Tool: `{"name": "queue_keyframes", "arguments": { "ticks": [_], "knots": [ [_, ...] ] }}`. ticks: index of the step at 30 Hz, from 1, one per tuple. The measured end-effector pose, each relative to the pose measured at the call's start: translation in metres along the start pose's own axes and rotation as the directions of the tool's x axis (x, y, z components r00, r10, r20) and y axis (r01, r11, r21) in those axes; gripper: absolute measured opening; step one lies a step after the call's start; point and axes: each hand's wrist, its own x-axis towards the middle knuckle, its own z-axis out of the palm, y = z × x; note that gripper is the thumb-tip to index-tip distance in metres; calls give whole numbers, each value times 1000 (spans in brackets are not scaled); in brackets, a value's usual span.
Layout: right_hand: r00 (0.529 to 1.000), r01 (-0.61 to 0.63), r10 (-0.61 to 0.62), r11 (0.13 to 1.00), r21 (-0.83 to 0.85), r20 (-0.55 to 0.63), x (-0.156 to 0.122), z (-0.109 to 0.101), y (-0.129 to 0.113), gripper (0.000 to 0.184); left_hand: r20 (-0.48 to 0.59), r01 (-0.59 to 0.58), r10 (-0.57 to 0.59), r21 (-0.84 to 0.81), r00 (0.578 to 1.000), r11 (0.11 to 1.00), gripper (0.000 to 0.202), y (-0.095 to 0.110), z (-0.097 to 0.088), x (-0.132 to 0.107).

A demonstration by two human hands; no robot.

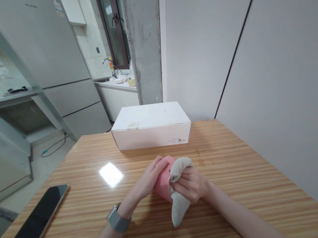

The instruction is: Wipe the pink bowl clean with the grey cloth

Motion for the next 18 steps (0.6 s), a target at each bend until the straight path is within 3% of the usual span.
{"name": "queue_keyframes", "arguments": {
  "ticks": [6,10,14,18],
  "knots": [
    [999,-39,41,998,-49,27,-12,-3,8,35,54,-103,94,188,994,977,34,-1,1,-4],
    [981,-191,190,980,-61,-25,-15,-3,11,30,46,-172,169,102,985,980,38,-4,3,-4],
    [894,-442,444,896,48,-58,-13,-2,12,40,8,-148,149,-47,989,988,49,-3,11,-4],
    [795,-587,604,747,312,49,-11,1,15,34,-122,-53,30,-192,992,980,49,-7,14,1]
  ]
}}
